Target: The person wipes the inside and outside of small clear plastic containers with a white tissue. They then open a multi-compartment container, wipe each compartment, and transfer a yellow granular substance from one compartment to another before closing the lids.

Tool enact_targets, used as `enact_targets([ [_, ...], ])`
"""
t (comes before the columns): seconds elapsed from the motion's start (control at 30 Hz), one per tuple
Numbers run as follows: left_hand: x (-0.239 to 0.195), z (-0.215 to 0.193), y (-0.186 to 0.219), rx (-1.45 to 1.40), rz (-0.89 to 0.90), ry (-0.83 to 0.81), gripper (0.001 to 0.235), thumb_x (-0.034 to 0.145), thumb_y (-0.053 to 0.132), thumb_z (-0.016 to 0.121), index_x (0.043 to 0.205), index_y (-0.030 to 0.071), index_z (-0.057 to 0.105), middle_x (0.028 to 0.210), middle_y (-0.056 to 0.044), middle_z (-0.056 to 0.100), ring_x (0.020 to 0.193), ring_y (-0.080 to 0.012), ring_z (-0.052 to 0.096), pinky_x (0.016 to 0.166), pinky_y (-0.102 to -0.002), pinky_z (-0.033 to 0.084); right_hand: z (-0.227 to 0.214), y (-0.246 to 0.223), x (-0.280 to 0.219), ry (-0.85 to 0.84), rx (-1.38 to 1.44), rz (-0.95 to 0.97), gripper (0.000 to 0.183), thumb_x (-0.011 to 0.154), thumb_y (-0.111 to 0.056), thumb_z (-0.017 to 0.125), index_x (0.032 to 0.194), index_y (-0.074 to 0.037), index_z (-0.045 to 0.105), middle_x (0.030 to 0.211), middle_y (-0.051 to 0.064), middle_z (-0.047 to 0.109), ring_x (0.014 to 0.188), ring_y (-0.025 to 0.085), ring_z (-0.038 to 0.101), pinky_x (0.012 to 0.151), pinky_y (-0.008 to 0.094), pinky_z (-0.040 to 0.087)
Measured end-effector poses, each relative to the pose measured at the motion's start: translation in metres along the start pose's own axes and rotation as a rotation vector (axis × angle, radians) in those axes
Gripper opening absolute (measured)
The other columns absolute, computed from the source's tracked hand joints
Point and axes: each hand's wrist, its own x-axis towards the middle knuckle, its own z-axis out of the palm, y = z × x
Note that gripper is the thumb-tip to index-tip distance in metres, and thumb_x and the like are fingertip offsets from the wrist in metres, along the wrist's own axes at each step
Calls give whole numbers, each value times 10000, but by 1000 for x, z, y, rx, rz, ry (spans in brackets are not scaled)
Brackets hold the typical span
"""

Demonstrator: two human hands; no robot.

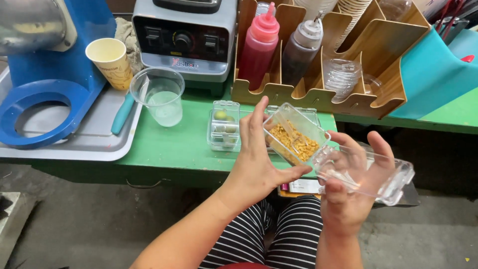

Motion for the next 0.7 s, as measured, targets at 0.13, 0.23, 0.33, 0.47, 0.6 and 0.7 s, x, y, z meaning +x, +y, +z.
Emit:
enact_targets([
  [0.13, -5, -9, 2, -86, -34, -124, 952, 606, 284, 786, 1385, 135, 261, 1238, -97, 283, 1244, -222, 363, 976, -347, 478, -10, 4, 1, 92, 135, 40, 796, 723, -463, 752, 1296, -89, 346, 1103, 166, 578, 719, 103, 585, 558, 157, 458],
  [0.23, -9, -10, 1, -138, -74, -118, 699, 648, 262, 761, 1227, 130, 392, 1197, -73, 347, 1085, -153, 472, 807, -317, 580, -18, 4, -1, 130, 200, 94, 848, 701, -503, 752, 1321, -73, 363, 1059, 176, 595, 914, 187, 612, 805, 266, 515],
  [0.33, -12, -7, -3, -284, -111, -192, 675, 625, 295, 751, 1116, 186, 302, 1410, -93, 265, 1253, -214, 371, 809, -369, 531, -22, 6, -7, 113, 306, 135, 827, 713, -477, 761, 1331, -77, 383, 1086, 171, 580, 985, 203, 583, 843, 287, 498],
  [0.47, -18, -8, -5, -414, -39, -257, 742, 684, 160, 744, 1201, 139, 213, 1165, -108, 468, 1137, -192, 490, 943, -331, 508, -34, 10, -7, 78, 417, 181, 811, 685, -496, 817, 1250, -92, 399, 1123, 260, 562, 846, 231, 583, 693, 275, 485],
  [0.6, -27, -16, -16, -311, -80, -243, 693, 671, 221, 774, 1198, 175, 326, 1100, -89, 553, 1116, -191, 542, 959, -337, 511, -53, 18, -3, 14, 517, 166, 763, 712, -482, 887, 1228, -120, 457, 1170, 114, 493, 822, 130, 534, 529, 185, 442],
  [0.7, -34, -11, -14, -372, -48, -233, 638, 716, 173, 746, 1179, 135, 308, 1280, -104, 401, 1218, -220, 456, 973, -360, 508, -69, 35, -6, -15, 734, 300, 889, 618, -266, 972, 1279, -68, 411, 1150, 108, 499, 1092, 187, 510, 601, 246, 540],
])
